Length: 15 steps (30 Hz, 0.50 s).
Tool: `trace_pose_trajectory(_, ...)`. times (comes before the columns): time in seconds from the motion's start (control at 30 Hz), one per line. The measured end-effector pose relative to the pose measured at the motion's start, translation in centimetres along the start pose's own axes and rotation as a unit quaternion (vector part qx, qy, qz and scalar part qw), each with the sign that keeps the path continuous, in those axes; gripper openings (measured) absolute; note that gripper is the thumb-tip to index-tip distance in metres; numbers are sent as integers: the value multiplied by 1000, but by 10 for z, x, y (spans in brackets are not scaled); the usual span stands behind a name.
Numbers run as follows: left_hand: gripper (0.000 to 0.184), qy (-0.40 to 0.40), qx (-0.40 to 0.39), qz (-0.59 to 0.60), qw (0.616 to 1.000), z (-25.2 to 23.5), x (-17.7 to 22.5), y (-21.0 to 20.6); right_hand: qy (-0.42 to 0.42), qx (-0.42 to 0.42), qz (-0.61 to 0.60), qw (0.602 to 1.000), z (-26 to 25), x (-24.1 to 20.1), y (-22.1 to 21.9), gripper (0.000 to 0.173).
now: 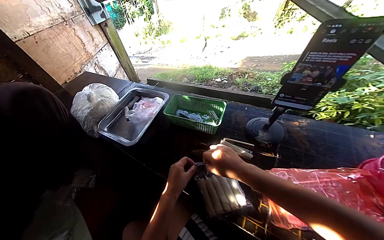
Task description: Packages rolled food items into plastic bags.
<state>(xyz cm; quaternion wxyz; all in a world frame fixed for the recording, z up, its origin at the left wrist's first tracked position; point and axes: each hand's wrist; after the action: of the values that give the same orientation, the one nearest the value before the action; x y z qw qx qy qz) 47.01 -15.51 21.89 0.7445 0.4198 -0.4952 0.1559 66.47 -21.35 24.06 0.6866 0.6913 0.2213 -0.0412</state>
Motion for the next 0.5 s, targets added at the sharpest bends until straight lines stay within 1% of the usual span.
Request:
trace_pose_trajectory(0.03,15,-14,5,5,1000,1,-2,-1,54,100,24,993,5,5,-15,10)
trace_pose_trajectory(0.07,14,-28,4,18,999,1,-5,-1,95,170,52,979,8,9,-25,10)
trace_pose_trajectory(0.1,14,-38,-7,37,999,2,-7,0,123,217,80,965,9,11,-32,12)
trace_pose_trajectory(0.13,16,-40,-28,62,997,2,-8,3,138,246,104,954,11,13,-37,14)
trace_pose_trajectory(0.2,26,-19,-70,122,990,0,-9,9,151,279,131,939,13,13,-42,17)
trace_pose_trajectory(0.3,37,57,-99,170,979,-6,-2,14,158,304,153,927,15,13,-46,21)
trace_pose_trajectory(0.37,44,117,-119,122,978,-13,7,14,167,315,168,919,16,13,-48,24)
trace_pose_trajectory(0.4,46,133,-132,90,978,-17,11,14,174,318,174,915,16,13,-49,26)
trace_pose_trajectory(0.5,44,140,-151,47,977,-22,19,14,196,325,194,905,16,15,-50,31)
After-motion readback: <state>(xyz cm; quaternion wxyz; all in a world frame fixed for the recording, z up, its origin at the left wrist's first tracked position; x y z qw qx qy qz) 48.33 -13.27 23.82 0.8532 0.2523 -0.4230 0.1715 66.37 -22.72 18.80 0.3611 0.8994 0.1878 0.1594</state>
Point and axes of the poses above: each hand's wrist, its own z-axis away from the middle knuckle, its own y-axis out of the back of the hand, x = y × z, and after that the axes turned 1 degree about -x, right-handed
